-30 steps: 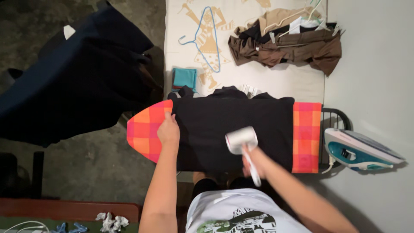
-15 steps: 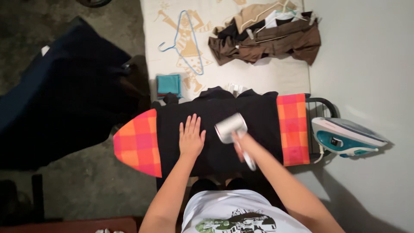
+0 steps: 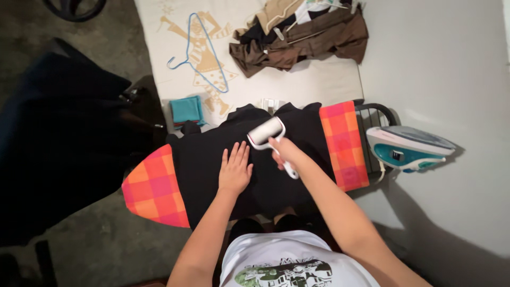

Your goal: The person uses a lint roller to clean a black t-shirt laid out on an ironing board. After rolling the entire surface of the shirt, they switch to an electric iron to press the fabric, smoothing out wrinkles on the main body and sleeves.

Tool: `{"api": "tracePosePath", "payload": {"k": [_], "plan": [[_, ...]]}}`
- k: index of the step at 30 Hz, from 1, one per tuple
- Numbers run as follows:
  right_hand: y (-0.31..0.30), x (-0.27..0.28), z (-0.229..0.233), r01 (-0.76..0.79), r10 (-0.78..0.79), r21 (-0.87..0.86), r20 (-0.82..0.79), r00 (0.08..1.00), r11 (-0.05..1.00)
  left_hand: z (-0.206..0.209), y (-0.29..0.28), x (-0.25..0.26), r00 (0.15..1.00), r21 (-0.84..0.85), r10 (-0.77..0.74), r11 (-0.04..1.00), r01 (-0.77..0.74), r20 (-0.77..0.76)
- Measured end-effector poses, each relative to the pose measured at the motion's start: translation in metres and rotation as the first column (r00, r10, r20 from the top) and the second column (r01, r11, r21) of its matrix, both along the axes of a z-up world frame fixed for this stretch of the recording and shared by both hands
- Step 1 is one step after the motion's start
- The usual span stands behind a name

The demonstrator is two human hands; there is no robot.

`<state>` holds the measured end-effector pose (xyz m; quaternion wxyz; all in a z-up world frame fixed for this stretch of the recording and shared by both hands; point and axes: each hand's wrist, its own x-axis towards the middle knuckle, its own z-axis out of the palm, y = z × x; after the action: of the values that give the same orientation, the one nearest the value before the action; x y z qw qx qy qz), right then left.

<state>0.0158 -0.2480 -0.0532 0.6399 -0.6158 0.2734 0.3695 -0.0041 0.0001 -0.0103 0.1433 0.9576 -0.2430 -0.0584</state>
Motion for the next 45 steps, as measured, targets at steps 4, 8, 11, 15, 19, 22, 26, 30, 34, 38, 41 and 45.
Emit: {"api": "tracePosePath", "payload": {"k": [4,8,11,15,19,22,26,30,34,38,41,45], "plan": [[-0.046,-0.115,0.036,0.050,-0.050,0.000,-0.110,0.993,0.999,0.009,-0.002,0.003,1.000,0.012,-0.011,1.000,0.011,-0.004],[-0.061,-0.222,0.061,0.301,-0.313,-0.086,-0.262,0.913,0.950,0.018,-0.007,0.007,1.000,0.029,-0.016,0.999,0.016,-0.005],[-0.049,-0.193,0.045,0.388,-0.395,-0.080,-0.244,0.886,0.918,0.020,-0.005,0.006,0.999,0.033,-0.036,0.999,0.036,-0.005],[-0.058,-0.033,0.007,0.395,-0.391,0.040,-0.082,0.917,0.918,0.020,-0.005,0.006,0.999,0.052,-0.031,0.998,0.031,-0.016],[-0.078,0.029,0.006,0.256,-0.256,0.026,0.009,0.967,0.966,0.020,-0.004,0.005,0.999,0.039,-0.034,0.999,0.034,-0.009],[-0.089,-0.056,0.030,0.242,-0.245,-0.037,-0.112,0.963,0.969,0.019,-0.005,0.009,0.999,0.034,-0.037,0.999,0.037,-0.010],[-0.096,-0.205,0.067,0.318,-0.343,-0.138,-0.251,0.905,0.938,0.018,-0.003,0.006,0.999,0.019,-0.034,0.999,0.035,-0.031],[-0.091,-0.202,0.063,0.452,-0.465,-0.114,-0.269,0.843,0.885,0.019,-0.004,0.002,0.999,0.025,-0.029,0.999,0.029,-0.028],[-0.115,-0.049,0.026,0.479,-0.473,0.014,-0.136,0.870,0.878,0.025,-0.004,0.003,1.000,0.017,-0.024,1.000,0.023,0.007],[-0.157,0.058,0.014,0.325,-0.303,-0.070,0.226,0.926,0.943,0.037,0.023,-0.009,0.999,0.003,0.049,0.999,-0.049,0.018],[-0.180,0.058,0.013,0.275,0.100,-0.575,0.535,0.839,0.770,0.037,0.068,-0.024,0.883,-0.203,0.449,0.885,-0.419,0.134],[-0.180,0.021,0.006,0.196,0.432,-0.800,0.491,0.756,0.567,0.003,0.120,-0.018,0.539,-0.299,0.835,0.489,-0.819,-0.111]]}}
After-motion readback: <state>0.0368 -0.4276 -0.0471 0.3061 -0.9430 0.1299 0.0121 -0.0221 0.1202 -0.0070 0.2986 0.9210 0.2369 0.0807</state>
